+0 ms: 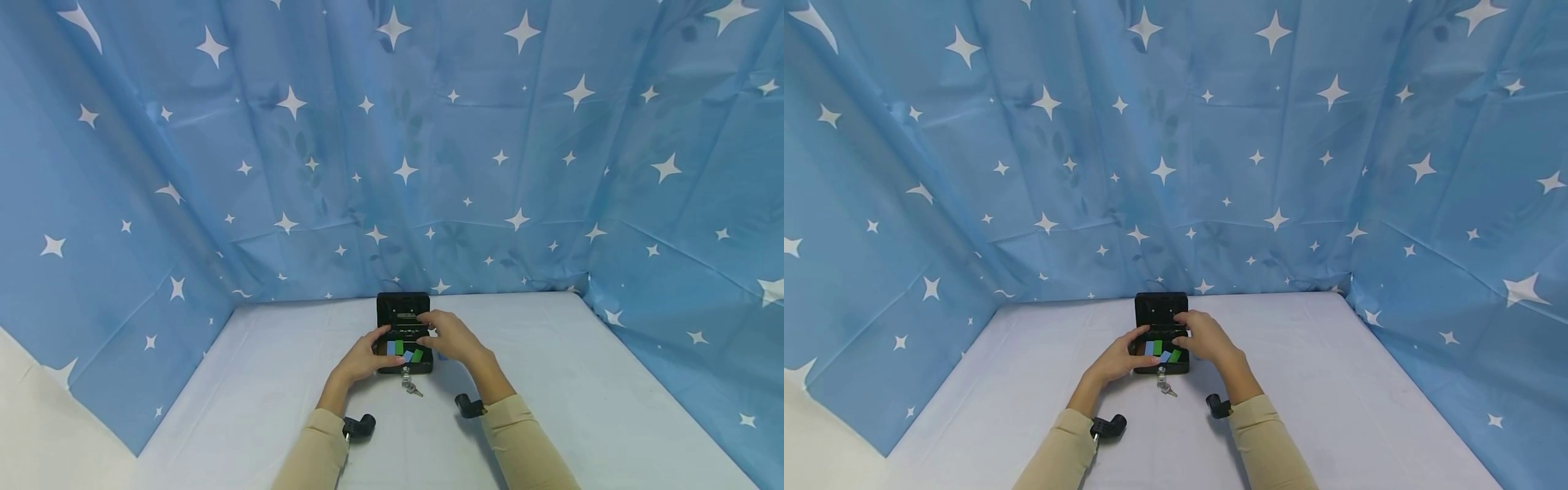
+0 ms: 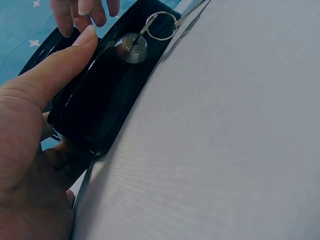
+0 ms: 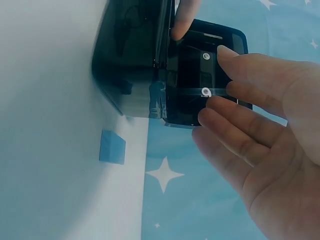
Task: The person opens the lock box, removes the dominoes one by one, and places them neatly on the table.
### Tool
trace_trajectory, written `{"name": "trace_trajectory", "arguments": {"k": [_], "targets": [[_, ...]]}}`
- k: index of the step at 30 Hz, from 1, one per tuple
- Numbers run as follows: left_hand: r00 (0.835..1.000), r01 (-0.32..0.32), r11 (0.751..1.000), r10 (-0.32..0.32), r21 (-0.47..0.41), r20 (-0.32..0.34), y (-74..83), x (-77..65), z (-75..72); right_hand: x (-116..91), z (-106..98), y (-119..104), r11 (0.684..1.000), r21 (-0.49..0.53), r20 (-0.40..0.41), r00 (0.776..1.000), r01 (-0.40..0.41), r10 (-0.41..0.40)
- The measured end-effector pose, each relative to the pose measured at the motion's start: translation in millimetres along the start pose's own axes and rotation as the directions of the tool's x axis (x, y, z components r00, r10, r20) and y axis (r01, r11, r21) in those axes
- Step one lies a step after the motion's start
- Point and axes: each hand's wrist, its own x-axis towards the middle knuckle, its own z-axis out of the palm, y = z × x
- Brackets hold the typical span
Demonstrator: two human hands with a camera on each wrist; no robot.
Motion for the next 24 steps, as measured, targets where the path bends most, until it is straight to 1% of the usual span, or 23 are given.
{"name": "trace_trajectory", "arguments": {"k": [5,14,19,24], "targets": [[1.0,-0.002,1.0,0.002,0.003,0.001,1.1,-0.3,0.0,0.3,1.1,-0.7,1.0,0.001,0.002,1.0,0.004,-0.004],[1.0,-0.002,1.0,0.002,-0.009,0.002,0.2,0.9,0.0,1.3,3.1,-2.3,0.999,0.043,0.036,0.999,0.014,-0.015],[1.0,-0.004,1.0,0.004,-0.01,0.004,-0.8,1.0,0.0,2.4,5.7,-2.2,0.999,0.047,0.04,0.999,0.02,-0.021],[1.0,0.005,1.0,-0.005,-0.007,0.004,-0.2,0.5,-0.4,3.6,8.3,-1.6,0.999,0.042,0.065,0.998,0.019,-0.022]]}}
